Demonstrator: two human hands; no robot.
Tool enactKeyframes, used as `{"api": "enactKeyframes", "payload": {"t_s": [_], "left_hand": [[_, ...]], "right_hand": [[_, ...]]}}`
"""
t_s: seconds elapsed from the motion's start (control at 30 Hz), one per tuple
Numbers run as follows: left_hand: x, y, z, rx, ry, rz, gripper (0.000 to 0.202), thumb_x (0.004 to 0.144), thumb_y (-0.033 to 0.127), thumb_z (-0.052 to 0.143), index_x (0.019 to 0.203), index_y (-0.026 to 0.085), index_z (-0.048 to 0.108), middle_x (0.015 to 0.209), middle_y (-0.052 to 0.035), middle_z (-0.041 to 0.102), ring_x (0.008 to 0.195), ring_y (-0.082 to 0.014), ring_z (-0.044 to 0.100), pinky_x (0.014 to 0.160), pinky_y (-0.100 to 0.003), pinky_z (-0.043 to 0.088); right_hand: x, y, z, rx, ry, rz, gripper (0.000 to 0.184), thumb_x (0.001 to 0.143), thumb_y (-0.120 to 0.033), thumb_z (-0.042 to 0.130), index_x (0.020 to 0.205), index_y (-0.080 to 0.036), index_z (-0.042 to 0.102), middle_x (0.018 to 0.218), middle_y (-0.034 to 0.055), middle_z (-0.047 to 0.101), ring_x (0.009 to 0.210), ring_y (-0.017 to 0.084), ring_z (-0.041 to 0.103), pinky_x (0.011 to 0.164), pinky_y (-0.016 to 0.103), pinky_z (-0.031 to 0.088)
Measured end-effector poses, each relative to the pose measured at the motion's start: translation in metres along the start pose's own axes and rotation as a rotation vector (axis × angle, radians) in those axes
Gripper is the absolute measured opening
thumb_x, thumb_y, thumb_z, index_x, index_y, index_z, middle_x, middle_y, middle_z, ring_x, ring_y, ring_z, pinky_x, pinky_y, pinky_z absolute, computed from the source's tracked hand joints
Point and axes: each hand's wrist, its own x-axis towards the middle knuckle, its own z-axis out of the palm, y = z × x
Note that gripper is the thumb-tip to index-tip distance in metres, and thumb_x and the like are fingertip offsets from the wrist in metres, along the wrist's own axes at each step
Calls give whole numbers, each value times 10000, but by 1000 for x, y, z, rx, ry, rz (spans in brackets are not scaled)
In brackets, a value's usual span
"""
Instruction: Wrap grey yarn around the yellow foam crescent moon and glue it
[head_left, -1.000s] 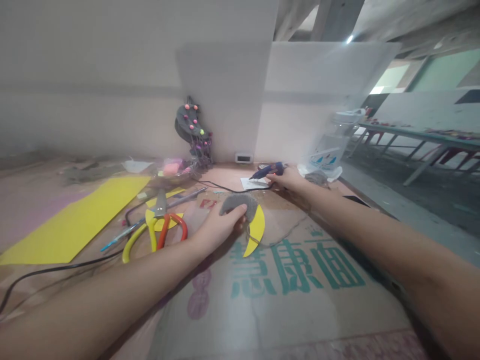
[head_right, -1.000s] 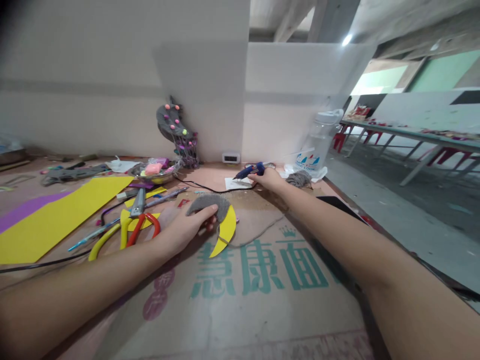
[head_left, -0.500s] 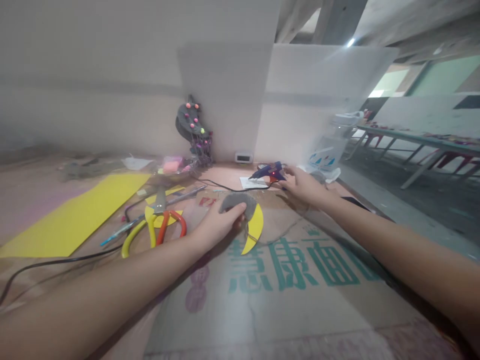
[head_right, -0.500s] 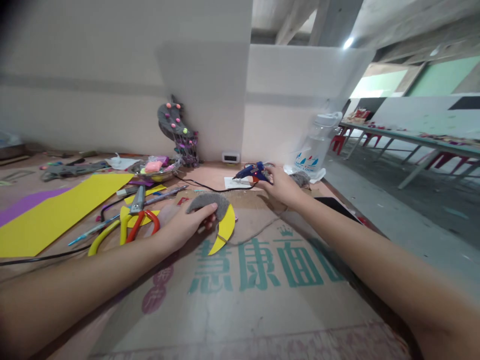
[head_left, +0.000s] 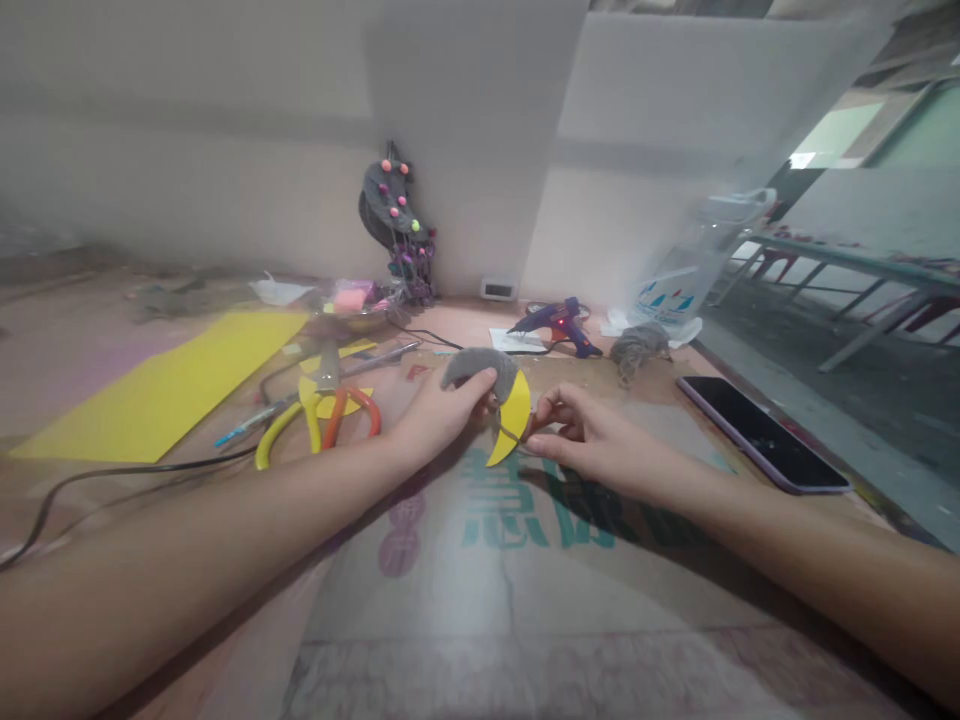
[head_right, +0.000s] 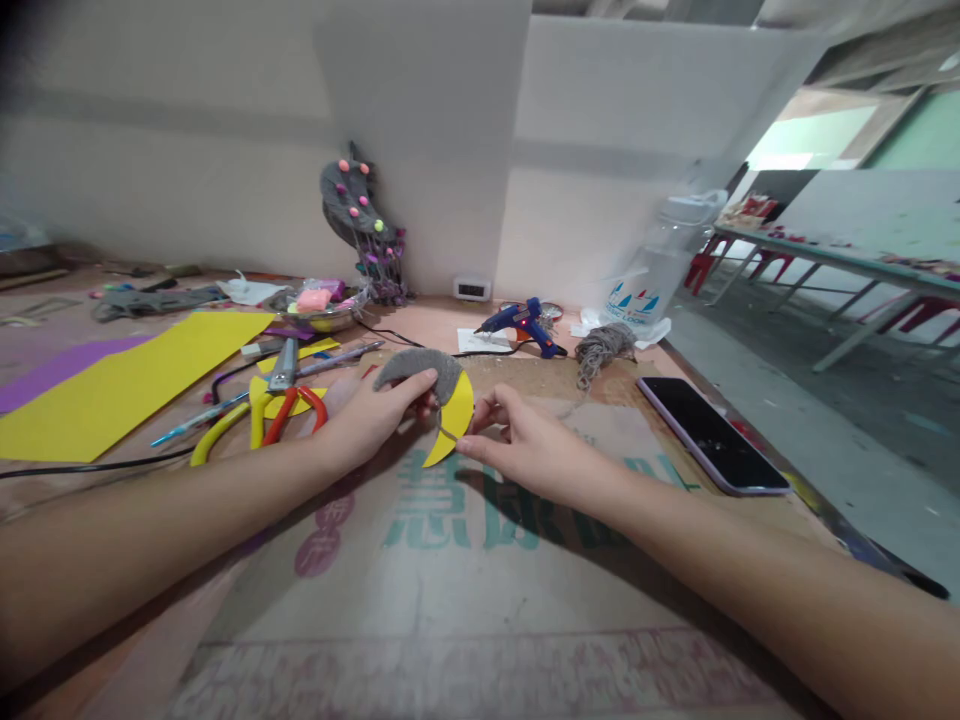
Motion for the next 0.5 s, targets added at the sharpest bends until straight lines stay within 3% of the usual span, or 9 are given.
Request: {"api": "enactKeyframes", "payload": {"t_s": [0.13,0.27,0.37,0.5], "left_hand": [[1,-3,-1,30,19,28,238,799,369,583,677,166,556,629,18,576,579,-107,522,562,-216,403],[2,-5,-2,75,-7,52,224,817,354,568,691,169,564,634,23,582,576,-105,515,557,-218,389],[1,-6,-1,96,-27,59,184,813,314,570,693,175,577,606,30,574,561,-109,504,562,-225,385],[0,-5,1,75,1,32,94,748,258,653,698,181,633,581,20,591,573,-128,518,568,-233,387]], "right_hand": [[-2,0,1,157,-95,80,295,818,-364,629,955,-243,397,737,-41,600,522,88,475,422,196,333],[-3,0,6,103,-37,-43,244,844,-335,599,1002,-240,439,576,-99,462,501,96,446,461,211,342],[0,2,3,-174,84,-210,197,883,-312,556,1059,-231,521,670,-42,569,597,125,545,551,250,431],[3,8,-14,-749,186,-575,250,926,-249,480,1132,-239,622,924,62,703,830,207,643,749,353,488]]}}
